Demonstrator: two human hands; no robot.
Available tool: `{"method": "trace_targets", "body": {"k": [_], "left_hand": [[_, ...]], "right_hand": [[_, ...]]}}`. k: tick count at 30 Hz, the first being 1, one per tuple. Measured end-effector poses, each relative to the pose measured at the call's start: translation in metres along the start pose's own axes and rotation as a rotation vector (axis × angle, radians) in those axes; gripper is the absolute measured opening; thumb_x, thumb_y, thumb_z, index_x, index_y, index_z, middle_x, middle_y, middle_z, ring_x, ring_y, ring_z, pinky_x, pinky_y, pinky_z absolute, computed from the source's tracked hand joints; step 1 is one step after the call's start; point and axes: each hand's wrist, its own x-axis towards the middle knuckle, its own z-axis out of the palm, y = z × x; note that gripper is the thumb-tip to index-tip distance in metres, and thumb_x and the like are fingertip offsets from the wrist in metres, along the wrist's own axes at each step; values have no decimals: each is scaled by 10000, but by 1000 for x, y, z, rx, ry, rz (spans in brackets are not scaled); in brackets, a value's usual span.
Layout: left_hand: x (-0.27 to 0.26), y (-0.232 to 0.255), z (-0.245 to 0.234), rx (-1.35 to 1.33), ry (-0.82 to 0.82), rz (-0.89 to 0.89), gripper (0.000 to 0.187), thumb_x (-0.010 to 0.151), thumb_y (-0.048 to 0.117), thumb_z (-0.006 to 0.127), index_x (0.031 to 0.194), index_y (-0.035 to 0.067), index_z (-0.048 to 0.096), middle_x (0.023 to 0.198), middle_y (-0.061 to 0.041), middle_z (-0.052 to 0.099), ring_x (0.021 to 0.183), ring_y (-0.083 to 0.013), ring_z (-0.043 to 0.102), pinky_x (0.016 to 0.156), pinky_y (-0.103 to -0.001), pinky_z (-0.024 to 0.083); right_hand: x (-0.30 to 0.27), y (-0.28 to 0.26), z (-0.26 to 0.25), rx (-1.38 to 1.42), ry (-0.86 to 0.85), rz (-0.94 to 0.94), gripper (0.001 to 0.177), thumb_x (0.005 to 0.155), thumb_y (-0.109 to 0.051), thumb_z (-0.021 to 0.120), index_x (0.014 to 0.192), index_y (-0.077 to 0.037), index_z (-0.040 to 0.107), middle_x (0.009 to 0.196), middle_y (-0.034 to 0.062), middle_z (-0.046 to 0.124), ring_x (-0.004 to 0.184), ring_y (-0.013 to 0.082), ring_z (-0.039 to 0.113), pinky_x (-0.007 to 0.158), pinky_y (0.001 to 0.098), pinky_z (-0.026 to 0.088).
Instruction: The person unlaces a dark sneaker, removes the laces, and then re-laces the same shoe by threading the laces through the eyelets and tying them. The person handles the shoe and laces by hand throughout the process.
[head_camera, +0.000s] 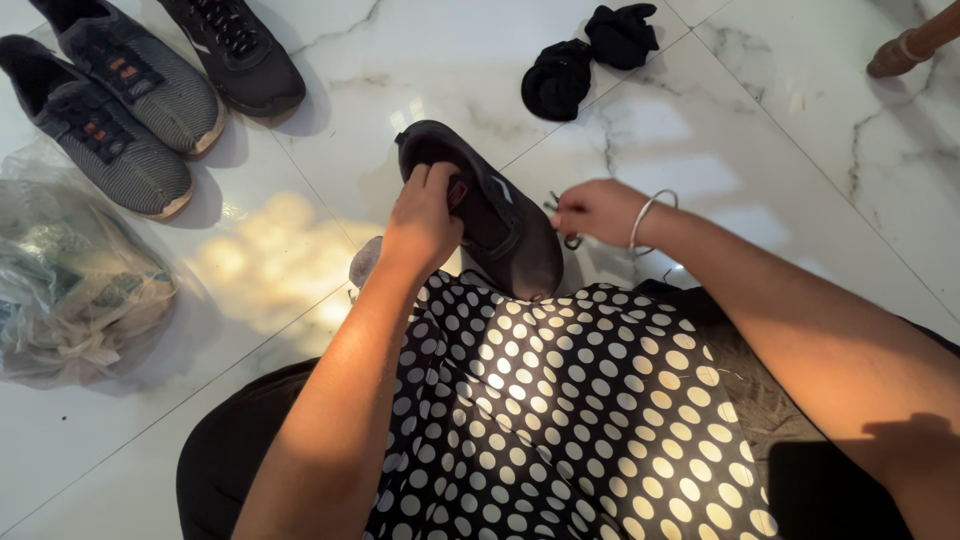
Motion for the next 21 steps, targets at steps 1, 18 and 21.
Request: {"method": "trace_targets", "body": {"k": [1, 18, 21], "left_hand": [[-2, 3, 0, -23, 69, 55, 598, 697, -55, 683, 1273, 70, 579, 1251, -161, 577, 1146, -387, 577, 948, -445, 497], [-33, 71, 13, -791, -206, -17, 395, 1049, 394, 540, 1074, 16, 654, 872, -43, 677, 785, -102, 593, 696, -242, 498], [-29, 64, 11, -750, -184, 8, 382, 1061, 372, 556, 988, 17, 675, 794, -47, 611, 732, -105, 530, 651, -252, 467]], "right_hand": [[-2, -2, -8, 128, 14, 30, 324, 973, -351, 613, 936, -54, 737, 865, 85, 779, 789, 182, 714, 759, 324, 540], [-58, -85, -39, 447, -30, 47, 395, 1023, -343, 573, 872, -1, 699, 715, 13, 628, 608, 108, 559, 578, 266, 493], [-57, -75, -35, 677, -15, -21, 379, 1048, -317, 573, 878, 7, 675, 719, 13, 612, 646, 115, 579, 611, 266, 475]]}}
